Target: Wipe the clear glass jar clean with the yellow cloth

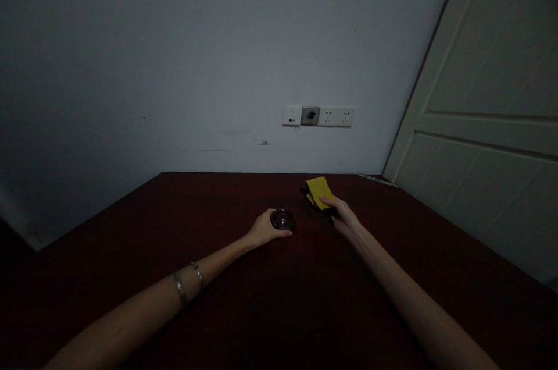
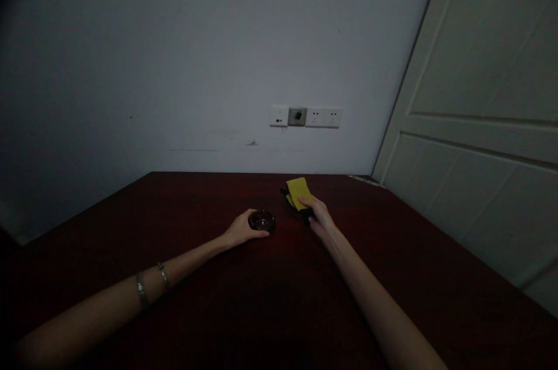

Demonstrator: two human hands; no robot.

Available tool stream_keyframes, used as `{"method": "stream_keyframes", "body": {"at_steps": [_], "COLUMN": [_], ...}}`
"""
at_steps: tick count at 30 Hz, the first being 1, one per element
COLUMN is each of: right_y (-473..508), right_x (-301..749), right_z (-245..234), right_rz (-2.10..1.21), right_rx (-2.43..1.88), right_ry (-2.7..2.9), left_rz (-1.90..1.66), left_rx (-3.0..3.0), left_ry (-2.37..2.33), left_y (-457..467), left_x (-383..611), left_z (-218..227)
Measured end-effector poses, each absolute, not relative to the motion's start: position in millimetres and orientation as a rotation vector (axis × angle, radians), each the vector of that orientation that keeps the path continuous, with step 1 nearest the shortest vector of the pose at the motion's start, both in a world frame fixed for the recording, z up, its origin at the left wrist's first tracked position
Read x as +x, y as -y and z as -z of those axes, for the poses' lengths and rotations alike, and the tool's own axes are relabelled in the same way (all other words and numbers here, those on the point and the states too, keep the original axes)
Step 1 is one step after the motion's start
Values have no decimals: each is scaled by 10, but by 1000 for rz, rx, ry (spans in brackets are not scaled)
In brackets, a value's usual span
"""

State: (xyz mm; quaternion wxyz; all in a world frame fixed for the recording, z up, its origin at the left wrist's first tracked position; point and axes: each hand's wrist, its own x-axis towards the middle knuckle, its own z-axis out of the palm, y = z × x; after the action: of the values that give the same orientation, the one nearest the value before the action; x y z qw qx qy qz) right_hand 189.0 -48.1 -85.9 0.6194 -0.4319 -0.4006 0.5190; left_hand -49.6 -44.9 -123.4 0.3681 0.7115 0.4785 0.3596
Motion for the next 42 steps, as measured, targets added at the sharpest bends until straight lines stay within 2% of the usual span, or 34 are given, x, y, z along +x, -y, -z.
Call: {"method": "stream_keyframes", "body": {"at_steps": [6, 16, 23, 32, 42], "right_y": [516, 523, 532, 388, 304], "right_x": [1889, 1853, 1822, 1551, 1460], "right_z": [690, 208, 150, 420, 428], "right_rz": [-1095, -682, -499, -567, -539], "right_rx": [-997, -1053, -1060, -1061, -1022], "right_ry": [961, 1138, 1297, 1172, 1106], "left_rz": [-1119, -1195, -1137, -1209, -1209], "left_rx": [1732, 1562, 1445, 1224, 961], "left_ry": [-1119, -808, -699, -600, -432], "left_y": [301, -71, -44, -90, -90], "left_x": [-451, -339, -295, -148, -170], "left_z": [1179, 494, 539, 653, 607]}}
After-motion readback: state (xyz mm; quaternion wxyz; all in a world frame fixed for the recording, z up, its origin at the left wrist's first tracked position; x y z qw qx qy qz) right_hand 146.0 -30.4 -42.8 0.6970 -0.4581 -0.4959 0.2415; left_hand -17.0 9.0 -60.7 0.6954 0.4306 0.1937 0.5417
